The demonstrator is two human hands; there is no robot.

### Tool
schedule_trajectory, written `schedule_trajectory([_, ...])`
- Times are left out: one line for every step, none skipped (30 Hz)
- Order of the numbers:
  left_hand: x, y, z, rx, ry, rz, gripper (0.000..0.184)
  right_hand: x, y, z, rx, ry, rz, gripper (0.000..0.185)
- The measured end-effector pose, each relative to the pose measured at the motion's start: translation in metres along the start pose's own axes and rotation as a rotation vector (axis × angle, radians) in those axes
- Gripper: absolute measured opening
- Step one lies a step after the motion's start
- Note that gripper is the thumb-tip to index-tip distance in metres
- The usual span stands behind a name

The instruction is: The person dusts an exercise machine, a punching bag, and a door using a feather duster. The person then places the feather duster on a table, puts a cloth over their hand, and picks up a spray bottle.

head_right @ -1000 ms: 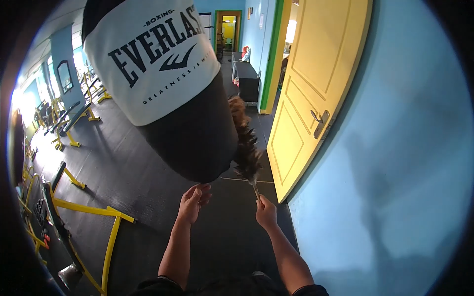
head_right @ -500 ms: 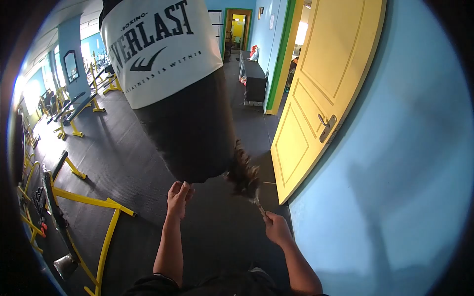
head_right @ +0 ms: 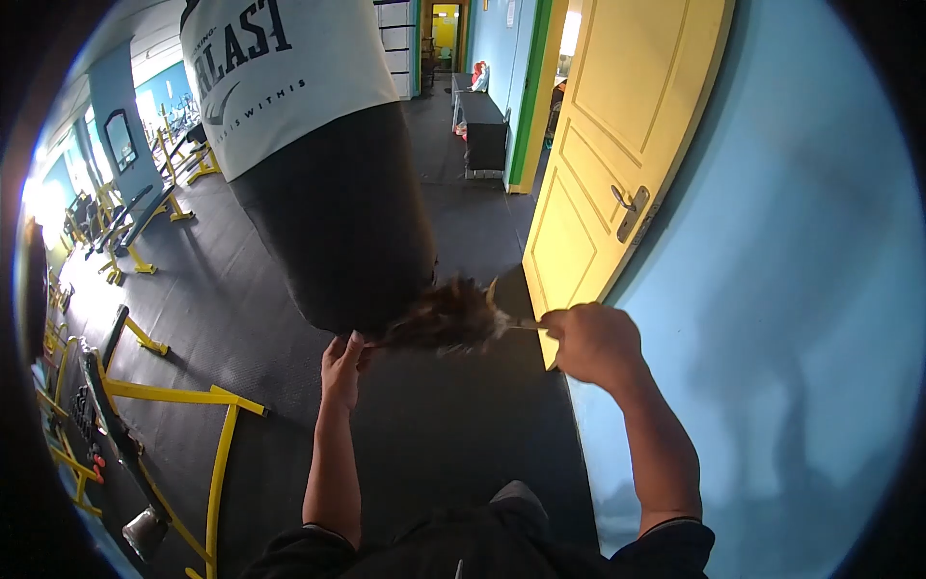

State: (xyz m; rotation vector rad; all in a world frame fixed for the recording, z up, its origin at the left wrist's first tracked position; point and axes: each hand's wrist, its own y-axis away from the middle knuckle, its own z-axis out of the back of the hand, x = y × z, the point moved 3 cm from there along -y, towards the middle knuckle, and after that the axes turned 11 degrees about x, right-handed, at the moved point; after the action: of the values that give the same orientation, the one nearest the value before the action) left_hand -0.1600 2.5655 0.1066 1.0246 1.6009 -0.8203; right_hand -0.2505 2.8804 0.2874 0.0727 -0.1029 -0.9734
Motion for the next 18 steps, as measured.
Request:
schedule_trajectory([-0.001,-0.001,-0.001,0.054,-0.013,0.023,0.053,-0.006,-0.006,0.002,-0.024,0.037,-0.053,0.018])
schedule_trajectory([-0.005,0.002,-0.002,0.063,-0.013,0.023,0.053,-0.008,-0.01,0.003,-0.047,0.074,-0.111,0.019])
schedule_trajectory([-0.009,0.004,-0.003,0.024,0.011,0.004,0.043,-0.013,-0.014,-0.003,-0.053,0.072,-0.124,0.019])
schedule_trajectory([-0.014,0.005,-0.007,-0.007,0.034,-0.014,0.033,-0.023,-0.017,-0.008,-0.165,-0.016,-0.185,0.019])
schedule_trajectory([-0.019,0.009,-0.006,0.028,0.035,-0.012,0.033,-0.028,-0.013,-0.011,-0.281,-0.101,-0.259,0.019])
schedule_trajectory([-0.017,0.01,-0.005,-0.004,0.02,-0.016,0.031,-0.036,-0.008,-0.018,-0.369,-0.238,-0.218,0.018])
schedule_trajectory([-0.014,0.01,-0.005,-0.034,0.009,-0.019,0.029,-0.051,-0.005,-0.038,-0.408,-0.361,-0.191,0.019])
schedule_trajectory([-0.011,0.01,-0.008,0.012,0.014,-0.014,0.029,-0.065,-0.002,-0.063,-0.451,-0.481,-0.161,0.02])
schedule_trajectory([-0.009,0.01,-0.009,0.036,0.009,-0.015,0.028,-0.073,0.006,-0.09,-0.426,-0.547,-0.208,0.019])
schedule_trajectory([-0.003,0.01,-0.009,0.056,0.005,-0.016,0.027,-0.077,0.018,-0.118,-0.4,-0.613,-0.251,0.018])
schedule_trajectory([0.007,0.008,-0.009,0.09,0.012,-0.012,0.027,-0.08,0.032,-0.144,-0.322,-0.644,-0.328,0.016])
schedule_trajectory([0.019,0.005,-0.011,0.132,0.0,0.002,0.029,-0.083,0.047,-0.171,-0.244,-0.675,-0.4,0.015])
schedule_trajectory([0.028,0.002,-0.016,0.17,-0.011,0.013,0.03,-0.087,0.062,-0.202,-0.252,-0.756,-0.468,0.017])
schedule_trajectory([0.035,-0.002,-0.025,0.193,-0.001,0.009,0.03,-0.093,0.075,-0.229,-0.262,-0.839,-0.532,0.021])
schedule_trajectory([0.042,-0.006,-0.038,0.252,-0.02,0.019,0.034,-0.098,0.089,-0.251,-0.255,-0.921,-0.565,0.023])
schedule_trajectory([0.047,-0.012,-0.054,0.31,-0.042,0.028,0.038,-0.107,0.095,-0.264,-0.247,-1.005,-0.595,0.025])
schedule_trajectory([0.052,-0.017,-0.07,0.347,-0.006,0.11,0.046,-0.114,0.096,-0.257,-0.26,-1.004,-0.61,0.025])
schedule_trajectory([0.054,-0.023,-0.089,0.366,-0.008,0.115,0.046,-0.118,0.101,-0.254,-0.284,-1.148,-0.673,0.024])
